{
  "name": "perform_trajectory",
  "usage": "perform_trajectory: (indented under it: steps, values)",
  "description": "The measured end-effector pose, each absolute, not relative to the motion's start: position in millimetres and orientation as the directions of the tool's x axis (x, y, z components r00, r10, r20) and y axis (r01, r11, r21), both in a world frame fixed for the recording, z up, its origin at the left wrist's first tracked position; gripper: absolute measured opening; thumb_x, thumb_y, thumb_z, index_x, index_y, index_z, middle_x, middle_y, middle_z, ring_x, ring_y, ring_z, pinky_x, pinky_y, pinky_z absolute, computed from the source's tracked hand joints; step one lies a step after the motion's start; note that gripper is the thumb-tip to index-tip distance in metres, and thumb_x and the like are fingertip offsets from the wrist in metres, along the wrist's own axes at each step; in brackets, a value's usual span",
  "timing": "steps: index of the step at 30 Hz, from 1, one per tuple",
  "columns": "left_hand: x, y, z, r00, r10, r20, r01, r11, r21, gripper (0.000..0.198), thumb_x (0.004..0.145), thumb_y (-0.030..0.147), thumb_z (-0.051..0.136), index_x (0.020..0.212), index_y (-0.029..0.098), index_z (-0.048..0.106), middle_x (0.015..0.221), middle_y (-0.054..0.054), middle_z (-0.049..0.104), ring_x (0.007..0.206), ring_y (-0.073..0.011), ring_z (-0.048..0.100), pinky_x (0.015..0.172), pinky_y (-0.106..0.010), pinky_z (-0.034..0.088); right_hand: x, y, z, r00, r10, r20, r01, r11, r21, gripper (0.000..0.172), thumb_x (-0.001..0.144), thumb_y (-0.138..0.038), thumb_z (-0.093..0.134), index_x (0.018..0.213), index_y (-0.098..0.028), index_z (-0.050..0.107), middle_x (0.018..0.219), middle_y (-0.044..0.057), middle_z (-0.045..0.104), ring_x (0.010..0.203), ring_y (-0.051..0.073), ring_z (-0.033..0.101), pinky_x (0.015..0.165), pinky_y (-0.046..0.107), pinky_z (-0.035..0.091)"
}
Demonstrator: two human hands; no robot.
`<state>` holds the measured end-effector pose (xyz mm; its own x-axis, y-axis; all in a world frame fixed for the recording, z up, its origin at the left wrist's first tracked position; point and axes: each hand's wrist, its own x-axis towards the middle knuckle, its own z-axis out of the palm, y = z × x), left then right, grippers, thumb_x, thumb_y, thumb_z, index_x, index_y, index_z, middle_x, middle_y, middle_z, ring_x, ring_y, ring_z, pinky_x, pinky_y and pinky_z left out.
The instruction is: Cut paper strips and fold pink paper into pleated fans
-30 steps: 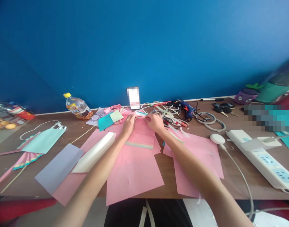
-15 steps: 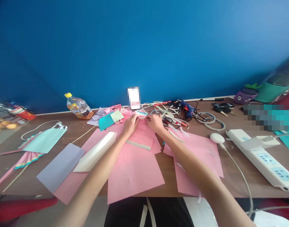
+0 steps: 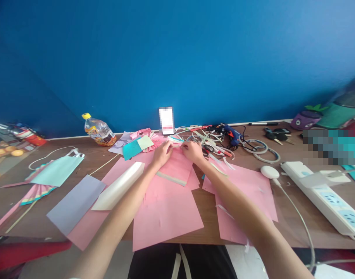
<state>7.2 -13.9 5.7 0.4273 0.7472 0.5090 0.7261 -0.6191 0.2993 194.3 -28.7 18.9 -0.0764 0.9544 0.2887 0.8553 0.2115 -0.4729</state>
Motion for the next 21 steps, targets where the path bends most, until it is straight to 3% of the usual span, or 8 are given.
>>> perform_trajectory:
  steps: [14,21]
  values:
    - [7.6,-13.6,5.8,0.41,0.742,0.53,0.699,-0.629,0.34,0.011,0.09,0.016,0.044,0.093,0.022,0.053,0.09,-0.003,0.064,0.081,-0.0155,0.06,0.067,-0.024,0.042,196.7,-27.1,15.9,-0.066,0.953,0.296,0.847,0.211,-0.489,0.022,0.084,-0.029,0.05,0.077,-0.023,0.071,0.08,0.003,0.073,0.083,0.022,0.063,0.084,0.033,0.034]
    - [6.9,-13.5,6.4,0.4,0.752,0.524,0.686,-0.625,0.373,0.011,0.089,0.015,0.045,0.092,0.021,0.053,0.089,-0.004,0.063,0.08,-0.0163,0.06,0.07,-0.026,0.045,197.8,-26.9,15.8,-0.052,0.952,0.301,0.828,0.21,-0.521,0.021,0.082,-0.029,0.051,0.075,-0.022,0.07,0.076,0.002,0.072,0.078,0.02,0.062,0.078,0.031,0.035]
